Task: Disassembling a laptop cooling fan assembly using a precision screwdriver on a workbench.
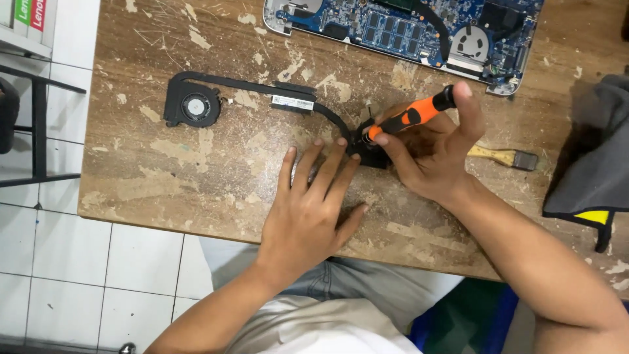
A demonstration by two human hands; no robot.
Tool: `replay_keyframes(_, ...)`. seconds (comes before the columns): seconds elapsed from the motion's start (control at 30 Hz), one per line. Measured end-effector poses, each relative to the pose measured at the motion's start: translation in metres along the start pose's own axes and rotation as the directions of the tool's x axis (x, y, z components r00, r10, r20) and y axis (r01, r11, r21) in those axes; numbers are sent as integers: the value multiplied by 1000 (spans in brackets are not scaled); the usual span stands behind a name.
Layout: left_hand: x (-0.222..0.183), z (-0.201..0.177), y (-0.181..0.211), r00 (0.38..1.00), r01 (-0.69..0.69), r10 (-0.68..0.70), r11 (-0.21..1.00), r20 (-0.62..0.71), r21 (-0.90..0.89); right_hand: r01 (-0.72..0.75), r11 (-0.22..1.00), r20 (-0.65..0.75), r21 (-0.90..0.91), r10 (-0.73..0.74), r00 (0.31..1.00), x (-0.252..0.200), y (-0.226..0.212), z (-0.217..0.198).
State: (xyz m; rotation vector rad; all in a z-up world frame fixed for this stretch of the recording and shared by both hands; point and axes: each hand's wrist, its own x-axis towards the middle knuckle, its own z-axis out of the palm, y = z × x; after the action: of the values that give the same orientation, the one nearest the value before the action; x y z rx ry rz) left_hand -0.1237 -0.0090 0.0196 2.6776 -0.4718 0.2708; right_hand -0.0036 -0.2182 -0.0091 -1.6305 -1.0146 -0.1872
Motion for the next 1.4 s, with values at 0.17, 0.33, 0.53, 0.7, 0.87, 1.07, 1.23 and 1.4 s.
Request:
replay_keyframes(0.17, 1, -2, -1, 1000, -8, 8, 1000, 5, 7, 36, 999, -17, -39, -37, 999, 6, -3, 1)
replay_keyframes(0.33, 2, -2, -1, 1000, 0, 0, 1000, 8, -16, 57, 997, -5, -60, -58, 998, 7, -2, 1)
replay_keyframes(0.53, 2, -2, -2, 1000, 1, -1, 1000, 5, -31, 69, 996, 41, -57, -66, 997, 11, -6, 0)
replay_keyframes(0.7, 2, -2, -1, 1000, -5, 5, 1000, 2, -17, 116, 992, 84, -57, -111, 990, 15, -5, -2)
replay_keyframes(0.87, 2, -4, 0, 1000, -3, 3, 1000, 10, -7, 257, 964, 137, -73, -245, 960, 23, -1, -7)
replay_keyframes(1.07, 2, -2, 0, 1000, -9, 9, 1000, 2, 14, 164, 984, 217, 64, -174, 961, 23, -9, -10)
replay_keyframes(1.23, 0, -1, -1, 1000, -12, 12, 1000, -10, 23, 205, 977, 242, 59, -214, 947, 26, -5, -13)
replay_keyframes(1.4, -1, -1, 0, 999, -22, 22, 1000, -32, 19, 200, 978, 207, -59, -184, 961, 18, -6, -15)
